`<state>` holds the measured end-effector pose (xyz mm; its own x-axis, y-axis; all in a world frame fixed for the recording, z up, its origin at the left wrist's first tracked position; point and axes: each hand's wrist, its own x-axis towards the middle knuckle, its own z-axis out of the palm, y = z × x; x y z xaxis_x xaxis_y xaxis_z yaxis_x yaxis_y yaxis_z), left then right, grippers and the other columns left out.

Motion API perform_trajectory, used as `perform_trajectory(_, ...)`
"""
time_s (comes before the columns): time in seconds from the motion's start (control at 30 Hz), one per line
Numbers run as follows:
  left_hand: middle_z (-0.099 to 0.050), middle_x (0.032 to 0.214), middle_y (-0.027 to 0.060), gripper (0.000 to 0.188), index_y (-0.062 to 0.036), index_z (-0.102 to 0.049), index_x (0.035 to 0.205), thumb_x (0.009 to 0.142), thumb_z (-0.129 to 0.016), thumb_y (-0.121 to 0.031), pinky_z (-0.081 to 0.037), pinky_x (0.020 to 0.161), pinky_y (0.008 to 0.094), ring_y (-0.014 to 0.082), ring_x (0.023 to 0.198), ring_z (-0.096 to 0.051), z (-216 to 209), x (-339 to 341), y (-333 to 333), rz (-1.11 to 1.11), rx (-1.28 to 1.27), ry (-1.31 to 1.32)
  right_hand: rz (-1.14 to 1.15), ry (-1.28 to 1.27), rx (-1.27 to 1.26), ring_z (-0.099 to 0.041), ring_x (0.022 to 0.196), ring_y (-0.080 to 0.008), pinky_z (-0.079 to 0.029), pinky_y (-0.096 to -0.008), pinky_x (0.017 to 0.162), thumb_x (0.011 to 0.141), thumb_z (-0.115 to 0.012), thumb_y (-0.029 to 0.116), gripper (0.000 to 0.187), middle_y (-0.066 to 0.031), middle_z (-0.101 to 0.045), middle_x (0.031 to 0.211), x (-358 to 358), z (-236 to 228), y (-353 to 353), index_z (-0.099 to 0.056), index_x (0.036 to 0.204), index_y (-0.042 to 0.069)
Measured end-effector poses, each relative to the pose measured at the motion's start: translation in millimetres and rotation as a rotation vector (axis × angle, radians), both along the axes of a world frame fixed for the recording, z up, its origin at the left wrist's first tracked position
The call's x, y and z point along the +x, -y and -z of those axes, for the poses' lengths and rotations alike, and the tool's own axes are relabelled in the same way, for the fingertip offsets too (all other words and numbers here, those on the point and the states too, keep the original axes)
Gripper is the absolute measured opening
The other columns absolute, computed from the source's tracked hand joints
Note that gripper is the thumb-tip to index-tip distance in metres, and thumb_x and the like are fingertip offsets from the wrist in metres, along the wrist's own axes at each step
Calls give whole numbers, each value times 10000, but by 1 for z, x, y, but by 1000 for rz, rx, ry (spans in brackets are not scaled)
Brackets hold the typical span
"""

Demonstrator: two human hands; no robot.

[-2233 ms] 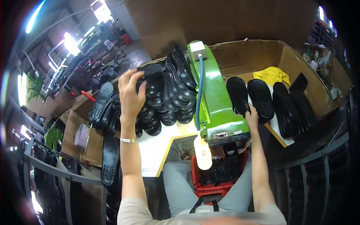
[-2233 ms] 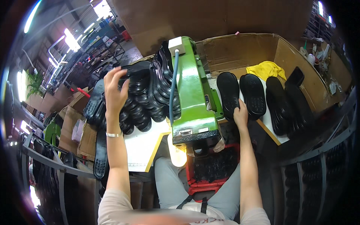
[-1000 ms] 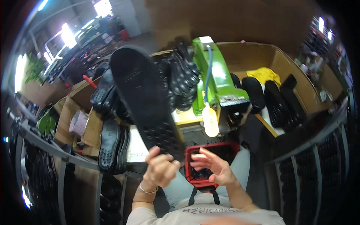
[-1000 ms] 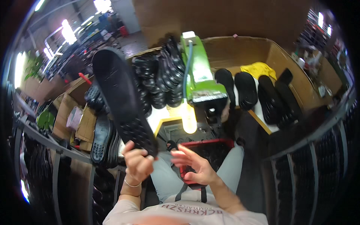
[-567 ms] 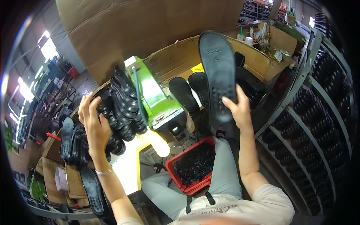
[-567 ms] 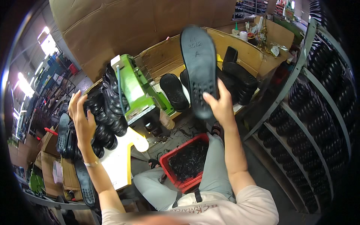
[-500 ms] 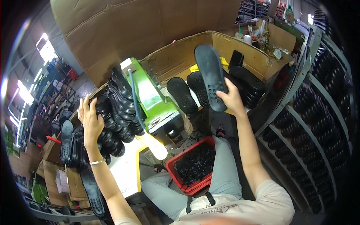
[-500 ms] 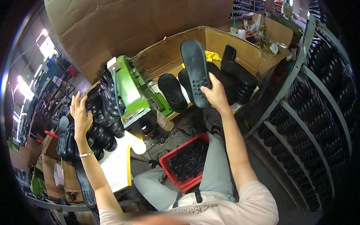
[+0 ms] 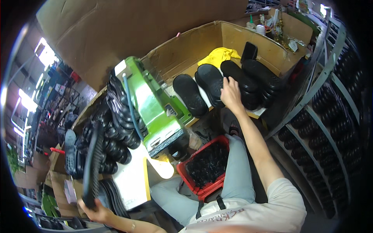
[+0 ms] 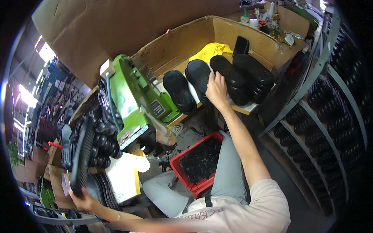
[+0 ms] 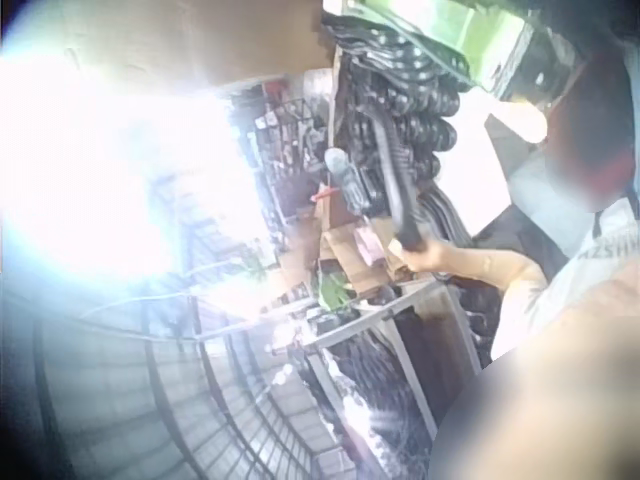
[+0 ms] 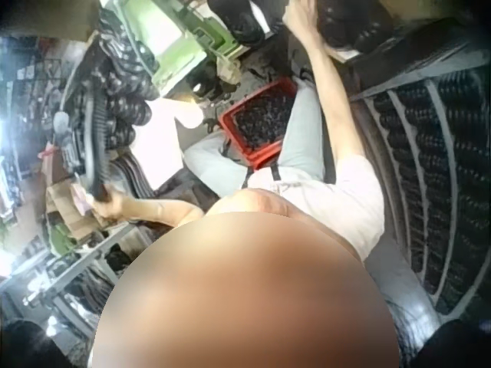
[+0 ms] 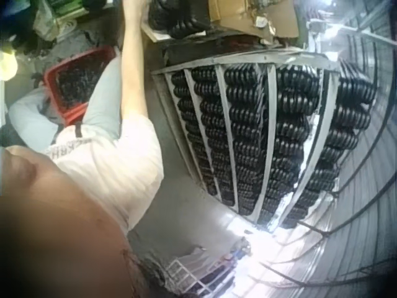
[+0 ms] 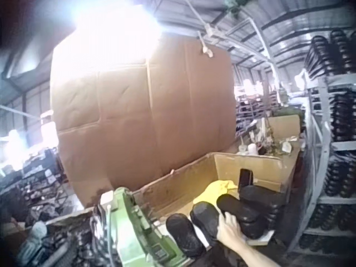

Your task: Trim excess material from the edges of shoe soles using an industrial cutting machine.

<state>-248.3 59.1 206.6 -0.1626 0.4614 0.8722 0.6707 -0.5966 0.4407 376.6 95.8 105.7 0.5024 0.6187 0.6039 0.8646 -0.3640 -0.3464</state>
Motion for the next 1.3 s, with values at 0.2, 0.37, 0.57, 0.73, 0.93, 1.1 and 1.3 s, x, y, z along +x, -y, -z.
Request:
perform_trajectory(0.2,-546,896,60,562,69,-605,958,701,-857,-363,-458,800,287,188,845,-554,63,85,90,365,-620,227,-782,-1255,136,-595,1137,-229,-503,-309,885,828,-748,133,598,-140,-604,1243,-120,65,104,-503,1365,40)
perform_trajectory(0.37,-548,924,34,486,48,-565,1051,733,-843,-192,-428,795,259,135,873,-539,133,167,81,842,-898,739,-765,-1578,460,-493,1263,-303,-468,-395,973,666,-878,396,1038,-183,-441,1416,-167,78,143,-334,1455,-2)
perform_trajectory(0.57,-584,982,58,401,41,-551,1065,717,-749,28,-437,849,254,134,931,-559,144,216,36,1153,-834,909,-614,-1052,550,-492,1216,-213,-414,-326,1023,746,-833,112,774,-142,-498,1337,-134,55,144,-414,1382,-23)
perform_trajectory(0.73,-596,999,82,436,53,-542,1092,723,-768,0,-453,833,257,145,926,-577,152,207,29,1216,-850,901,-616,-1056,550,-492,1223,-212,-400,-328,1039,730,-840,91,784,-142,-501,1335,-136,55,137,-413,1377,-28)
perform_trajectory(0.93,-553,1036,81,532,67,-495,1192,743,-772,-5,-462,849,274,162,940,-565,171,167,22,1125,-802,1037,-693,-1225,535,-509,1203,-231,-420,-344,1027,704,-827,-14,832,-161,-506,1324,-173,60,117,-366,1395,-56)
perform_trajectory(1.1,-534,1074,76,517,-22,-541,1109,700,-851,-86,-441,947,341,187,1000,-555,204,126,10,1174,-815,1098,-693,-1113,554,-570,1101,-220,-489,-323,938,622,-856,-55,823,-124,-549,1249,-208,71,109,-428,1325,-78)
perform_trajectory(1.3,-562,909,48,398,-12,-571,924,645,-850,-57,-472,822,307,181,890,-576,221,109,-7,992,-995,495,-529,-510,476,-639,1013,-326,-523,-380,871,542,-919,97,771,-215,-632,1151,-236,59,104,-562,1201,-87)
